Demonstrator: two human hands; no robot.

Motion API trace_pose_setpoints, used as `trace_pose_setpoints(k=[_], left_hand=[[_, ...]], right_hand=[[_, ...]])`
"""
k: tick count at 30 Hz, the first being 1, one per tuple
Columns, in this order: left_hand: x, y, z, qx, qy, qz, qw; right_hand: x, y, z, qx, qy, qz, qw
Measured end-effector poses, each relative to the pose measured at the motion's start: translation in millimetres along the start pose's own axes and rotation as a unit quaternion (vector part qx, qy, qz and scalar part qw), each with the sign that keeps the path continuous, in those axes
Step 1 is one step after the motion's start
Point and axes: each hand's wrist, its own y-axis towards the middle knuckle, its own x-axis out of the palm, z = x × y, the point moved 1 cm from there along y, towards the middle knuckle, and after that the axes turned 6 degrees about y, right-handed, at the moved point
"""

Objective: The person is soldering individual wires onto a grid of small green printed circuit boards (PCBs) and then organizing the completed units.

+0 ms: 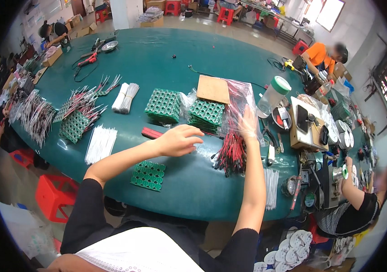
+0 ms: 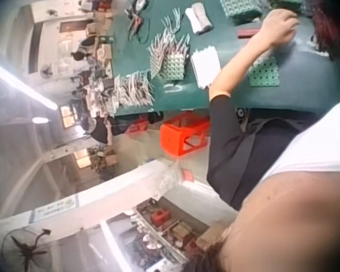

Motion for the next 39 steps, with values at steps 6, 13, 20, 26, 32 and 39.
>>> trace_pose_setpoints(k=[6, 13, 20, 26, 32, 39], left_hand=[[16.7, 17.4, 17.2, 0.027, -0.004, -0.007, 1.000], [-3.1, 0.6, 21.6, -0.011, -0.007, -0.085, 0.996], [-6.8, -9.6, 17.8, -0.036, -0.011, -0.104, 0.994], [-7.2, -4.7, 25.1, -0.017, -0.022, -0.094, 0.995], [-13.4, -20.3, 26.7, -0.063, -0.026, -0.117, 0.991], [-12.8, -21.7, 32.8, -0.056, -0.025, -0.122, 0.991]], right_hand=[[18.2, 60.3, -30.0, 0.018, 0.114, -0.062, 0.991], [35.1, 92.4, -18.8, 0.013, 0.107, -0.128, 0.986], [45.8, 99.1, -10.9, 0.015, 0.074, -0.113, 0.991], [52.7, 98.5, 41.4, -0.052, 0.075, 0.072, 0.993], [54.1, 106.1, 17.5, -0.089, -0.075, -0.041, 0.992], [54.7, 125.5, 26.3, -0.069, -0.103, -0.088, 0.988]])
